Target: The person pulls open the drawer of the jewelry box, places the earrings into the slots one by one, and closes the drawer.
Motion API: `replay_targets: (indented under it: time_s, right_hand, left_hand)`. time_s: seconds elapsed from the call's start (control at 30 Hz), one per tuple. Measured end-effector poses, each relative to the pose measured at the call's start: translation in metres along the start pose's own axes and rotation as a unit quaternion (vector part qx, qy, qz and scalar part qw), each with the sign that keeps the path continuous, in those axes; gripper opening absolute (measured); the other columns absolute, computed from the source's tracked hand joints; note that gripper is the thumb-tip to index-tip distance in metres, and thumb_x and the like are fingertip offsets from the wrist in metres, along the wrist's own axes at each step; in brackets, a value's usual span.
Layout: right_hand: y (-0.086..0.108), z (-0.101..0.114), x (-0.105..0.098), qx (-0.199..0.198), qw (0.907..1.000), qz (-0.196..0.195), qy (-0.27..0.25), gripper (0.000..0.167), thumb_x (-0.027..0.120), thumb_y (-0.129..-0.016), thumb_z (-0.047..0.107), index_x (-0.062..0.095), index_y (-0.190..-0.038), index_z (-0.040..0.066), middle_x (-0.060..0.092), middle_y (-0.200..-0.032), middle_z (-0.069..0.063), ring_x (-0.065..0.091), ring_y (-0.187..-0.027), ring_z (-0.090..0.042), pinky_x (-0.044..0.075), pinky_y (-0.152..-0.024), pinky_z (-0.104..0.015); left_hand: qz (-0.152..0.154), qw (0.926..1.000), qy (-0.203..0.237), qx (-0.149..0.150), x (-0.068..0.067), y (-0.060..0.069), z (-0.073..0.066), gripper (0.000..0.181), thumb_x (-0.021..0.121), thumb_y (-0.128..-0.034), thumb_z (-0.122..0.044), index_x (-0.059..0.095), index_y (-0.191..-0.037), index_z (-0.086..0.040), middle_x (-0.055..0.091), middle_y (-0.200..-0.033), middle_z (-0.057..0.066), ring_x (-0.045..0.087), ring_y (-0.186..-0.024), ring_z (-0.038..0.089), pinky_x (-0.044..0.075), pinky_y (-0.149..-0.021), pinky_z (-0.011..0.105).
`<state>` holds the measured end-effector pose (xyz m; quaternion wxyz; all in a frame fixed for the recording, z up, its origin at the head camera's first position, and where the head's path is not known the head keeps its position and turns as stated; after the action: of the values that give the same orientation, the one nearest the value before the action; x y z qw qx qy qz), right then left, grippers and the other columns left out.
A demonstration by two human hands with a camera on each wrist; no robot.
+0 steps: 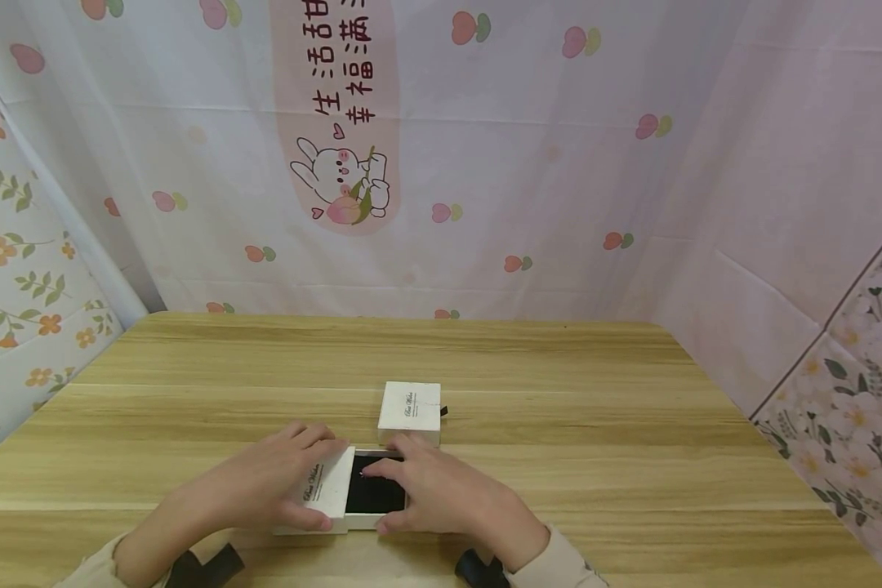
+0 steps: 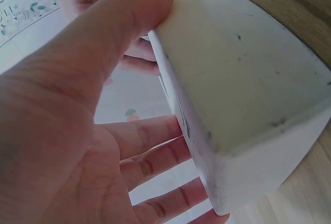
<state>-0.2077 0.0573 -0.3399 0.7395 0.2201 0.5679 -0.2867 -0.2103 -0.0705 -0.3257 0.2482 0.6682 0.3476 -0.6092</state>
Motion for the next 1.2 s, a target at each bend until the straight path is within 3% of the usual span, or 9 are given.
replay_targets:
  time_s: [0.83,1.2]
  right_hand:
    - [-0.0027,0.0024,0.0025,-0.001,0.9994,-0.025,-0.023,0.054,0.069,-0.081,0.043,0.055,-0.127,0.019,0.046,-0.13,-0.001,0.047,-0.116,-0.013,0.043,-0.096,-0.028]
    - [-0.0052,0.0022,0.0041,0.004,0.9992,-0.018,-0.037,0.05,0.069,-0.081,0.041,0.055,-0.123,0.017,0.046,-0.131,0.0,0.045,-0.119,-0.013,0.042,-0.098,-0.029]
  left_hand:
    - [0.012,0.9999,0.0,0.002,0.0026,-0.0014,-0.0001,0.077,0.073,-0.0676,-0.055,0.053,-0.126,-0.01,0.054,-0.116,0.0,0.049,-0.099,0.02,0.046,-0.082,0.039]
    - [0.017,0.9998,0.0,0.006,0.0028,-0.0016,-0.0009,0.077,0.072,-0.0687,-0.057,0.053,-0.127,-0.009,0.054,-0.116,0.0,0.049,-0.1,0.02,0.046,-0.084,0.04]
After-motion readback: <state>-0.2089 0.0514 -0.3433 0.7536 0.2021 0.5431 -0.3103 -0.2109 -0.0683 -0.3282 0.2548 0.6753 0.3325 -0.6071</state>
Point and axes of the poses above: each hand's wrist, its own y-axis away from the middle knuckle, its own x-axis out of the palm, z = x × y, the point moved 8 cm from there along -y, towards the middle knuckle
